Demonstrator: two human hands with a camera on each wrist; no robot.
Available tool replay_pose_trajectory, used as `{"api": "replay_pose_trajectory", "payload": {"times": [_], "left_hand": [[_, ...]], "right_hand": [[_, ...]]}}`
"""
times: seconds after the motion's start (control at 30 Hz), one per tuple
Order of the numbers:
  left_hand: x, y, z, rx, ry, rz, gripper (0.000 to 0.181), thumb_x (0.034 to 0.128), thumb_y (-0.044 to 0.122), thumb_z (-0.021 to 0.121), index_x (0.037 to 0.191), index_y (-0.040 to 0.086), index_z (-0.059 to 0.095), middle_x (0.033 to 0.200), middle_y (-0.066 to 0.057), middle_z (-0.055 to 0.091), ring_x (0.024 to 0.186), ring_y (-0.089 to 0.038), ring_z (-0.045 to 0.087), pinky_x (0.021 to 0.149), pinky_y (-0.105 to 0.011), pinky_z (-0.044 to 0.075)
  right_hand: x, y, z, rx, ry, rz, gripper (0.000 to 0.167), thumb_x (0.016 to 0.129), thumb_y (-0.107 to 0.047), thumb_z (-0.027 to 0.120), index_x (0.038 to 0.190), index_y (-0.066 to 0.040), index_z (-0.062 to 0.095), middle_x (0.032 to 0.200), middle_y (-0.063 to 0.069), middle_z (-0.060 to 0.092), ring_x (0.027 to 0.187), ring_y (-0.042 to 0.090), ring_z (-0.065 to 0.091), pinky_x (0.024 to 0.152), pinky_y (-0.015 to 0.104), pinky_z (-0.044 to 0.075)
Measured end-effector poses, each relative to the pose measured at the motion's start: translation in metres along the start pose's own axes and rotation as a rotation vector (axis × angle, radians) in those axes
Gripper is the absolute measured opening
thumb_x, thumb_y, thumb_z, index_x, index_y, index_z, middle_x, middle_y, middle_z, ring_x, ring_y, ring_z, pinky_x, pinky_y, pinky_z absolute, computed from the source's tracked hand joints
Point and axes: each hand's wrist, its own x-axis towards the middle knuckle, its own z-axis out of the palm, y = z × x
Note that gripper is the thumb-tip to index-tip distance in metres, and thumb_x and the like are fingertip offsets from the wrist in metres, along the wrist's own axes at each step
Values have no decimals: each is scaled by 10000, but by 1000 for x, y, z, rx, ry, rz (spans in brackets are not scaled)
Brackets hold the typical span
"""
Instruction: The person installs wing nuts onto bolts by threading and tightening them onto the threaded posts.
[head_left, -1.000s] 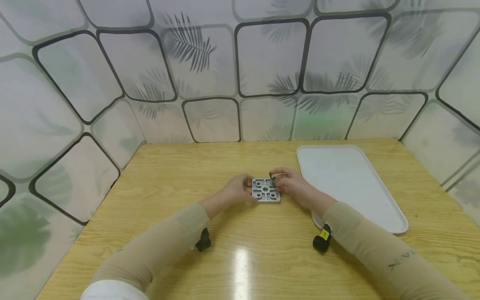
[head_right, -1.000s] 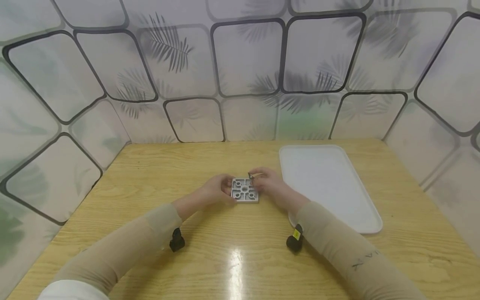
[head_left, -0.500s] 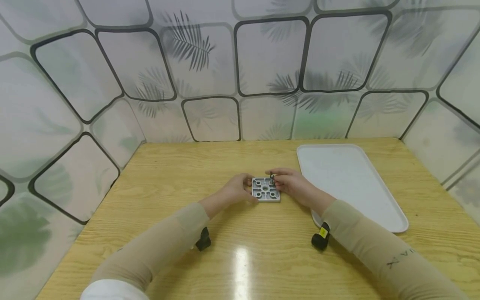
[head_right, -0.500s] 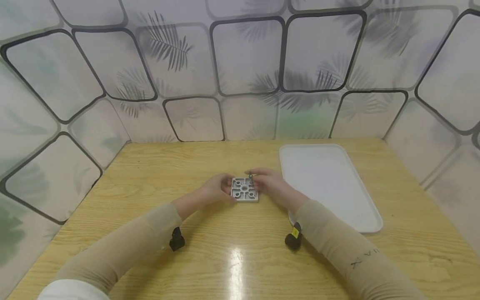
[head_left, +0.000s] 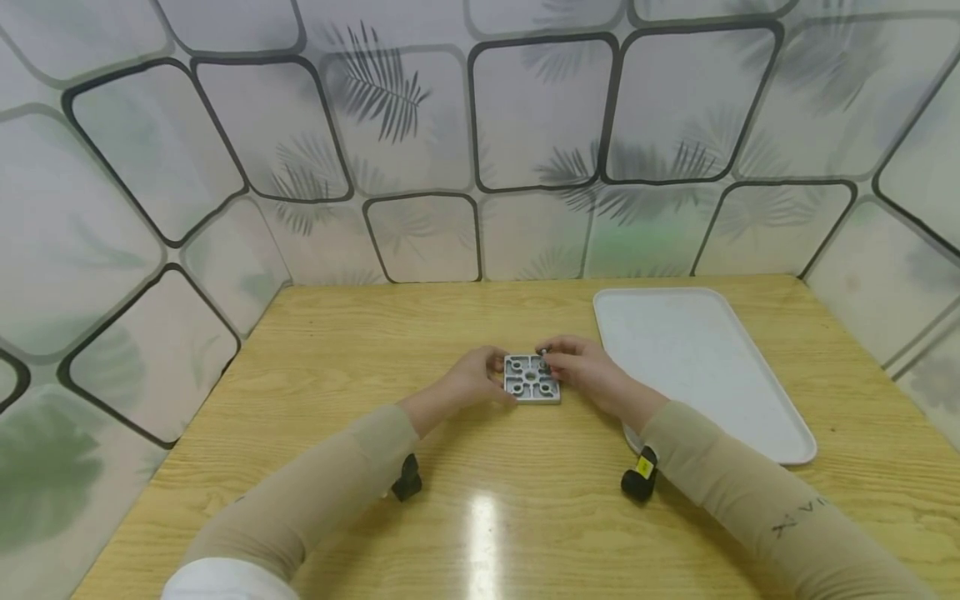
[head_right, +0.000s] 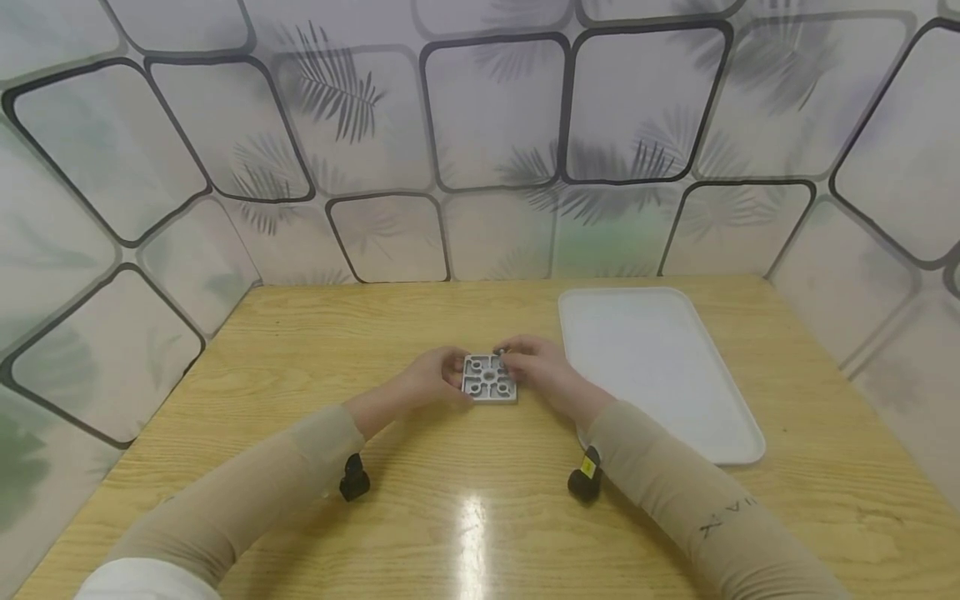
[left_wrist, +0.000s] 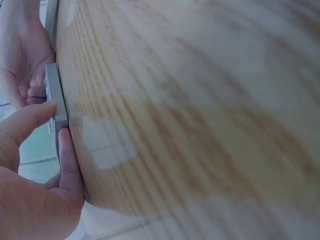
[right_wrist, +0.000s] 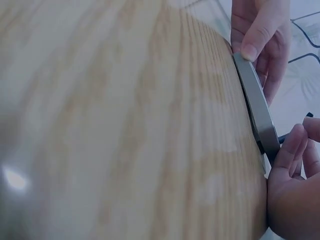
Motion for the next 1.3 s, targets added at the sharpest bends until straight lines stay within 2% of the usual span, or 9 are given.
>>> {"api": "replay_pose_trajectory", "payload": {"times": [0.27,0.33,0.43,0.57,0.77,0.9,1.0,1.1,1.3], "left_hand": [[1,0,0,3,0,7,785,767,-37,890,1468,-41,539,1272,-151,634,986,-188,655,934,-285,562],[1,1,-1,0,-1,6,783,768,-39,890,1468,-37,539,1274,-152,633,995,-195,656,948,-299,561],[0,1,-1,9,-1,4,782,765,-37,891,1464,-36,541,1281,-153,635,1006,-203,667,969,-315,564],[1,0,-1,13,-7,0,791,762,-25,897,1466,-39,537,1285,-149,639,993,-193,668,965,-309,566],[1,-2,0,-19,-14,2,812,755,-31,898,1475,-49,523,1285,-149,636,959,-175,648,920,-274,568],[0,-1,0,-24,-6,2,823,750,-39,899,1479,-50,518,1285,-151,637,953,-173,643,915,-272,570],[0,0,0,-27,-5,3,819,750,-44,896,1477,-52,519,1285,-154,639,954,-171,642,914,-271,572],[0,-1,0,-28,-9,7,813,748,-45,896,1471,-56,523,1283,-158,640,952,-171,637,906,-266,570],[2,-2,0,-21,-6,-1,813,751,-49,895,1473,-48,523,1281,-153,633,948,-170,638,909,-269,570]], "right_hand": [[1,-1,5,-33,66,26,376,1052,-109,610,1399,35,584,1463,146,558,1083,85,567,848,131,532],[1,-1,6,-34,81,21,368,1043,-104,624,1382,36,590,1404,118,588,1050,73,573,834,131,532],[1,-2,9,-39,109,14,353,1020,-87,653,1346,39,603,1212,38,639,966,54,581,799,136,532],[-1,-4,13,-45,136,13,327,995,-61,676,1301,38,615,993,-45,629,880,48,580,755,150,536],[-3,-3,6,-52,31,-9,450,981,1,623,1413,63,518,992,-20,602,880,56,585,777,156,543],[-2,-3,-4,57,-87,-20,474,1004,21,490,1471,86,439,1004,-22,583,878,41,583,814,160,545],[-1,-3,-8,146,-137,-13,443,1038,4,411,1469,105,434,970,-29,571,858,42,571,817,169,543],[0,-3,-8,163,-142,7,452,1084,-47,378,1500,124,423,965,-29,559,862,47,556,817,168,539],[3,-4,-7,120,-128,36,496,1128,-122,387,1563,117,391,985,-44,570,869,40,550,812,161,532]]}}
